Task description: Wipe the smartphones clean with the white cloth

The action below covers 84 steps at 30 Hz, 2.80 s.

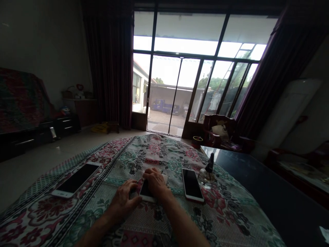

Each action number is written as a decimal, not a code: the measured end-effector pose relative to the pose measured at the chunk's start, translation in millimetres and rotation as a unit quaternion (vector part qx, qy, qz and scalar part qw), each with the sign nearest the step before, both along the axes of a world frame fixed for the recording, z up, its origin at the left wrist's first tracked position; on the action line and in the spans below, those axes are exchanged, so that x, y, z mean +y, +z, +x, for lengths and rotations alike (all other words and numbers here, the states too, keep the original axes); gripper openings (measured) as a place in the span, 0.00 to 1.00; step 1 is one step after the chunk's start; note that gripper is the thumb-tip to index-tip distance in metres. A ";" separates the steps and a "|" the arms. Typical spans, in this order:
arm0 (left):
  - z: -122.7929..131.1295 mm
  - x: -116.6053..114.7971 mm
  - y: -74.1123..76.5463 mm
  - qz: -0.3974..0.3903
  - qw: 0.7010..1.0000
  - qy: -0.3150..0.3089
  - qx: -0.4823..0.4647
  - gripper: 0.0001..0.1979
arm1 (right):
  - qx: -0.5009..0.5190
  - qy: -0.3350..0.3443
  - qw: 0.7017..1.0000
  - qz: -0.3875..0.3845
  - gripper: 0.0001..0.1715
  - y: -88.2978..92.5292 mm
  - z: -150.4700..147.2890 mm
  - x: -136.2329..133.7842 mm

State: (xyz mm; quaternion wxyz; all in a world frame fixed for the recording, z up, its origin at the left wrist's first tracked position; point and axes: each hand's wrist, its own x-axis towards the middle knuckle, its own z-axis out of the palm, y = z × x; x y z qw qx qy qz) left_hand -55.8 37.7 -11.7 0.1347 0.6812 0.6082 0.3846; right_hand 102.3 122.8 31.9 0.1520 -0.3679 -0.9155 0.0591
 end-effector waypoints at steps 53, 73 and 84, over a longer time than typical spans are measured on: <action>2.6 -8.4 9.5 -0.108 0.991 -0.016 0.082 0.22 | 0.046 -0.279 0.959 -0.008 0.25 -10.1 15.7 19.0; 6.7 -5.8 2.1 -0.093 0.989 0.002 0.118 0.21 | 0.078 -0.297 0.951 -0.024 0.27 -13.7 18.6 -38.7; 6.0 -4.7 5.4 -0.091 0.987 -0.003 0.133 0.22 | 0.076 -0.252 0.965 0.002 0.29 -24.5 31.0 -70.7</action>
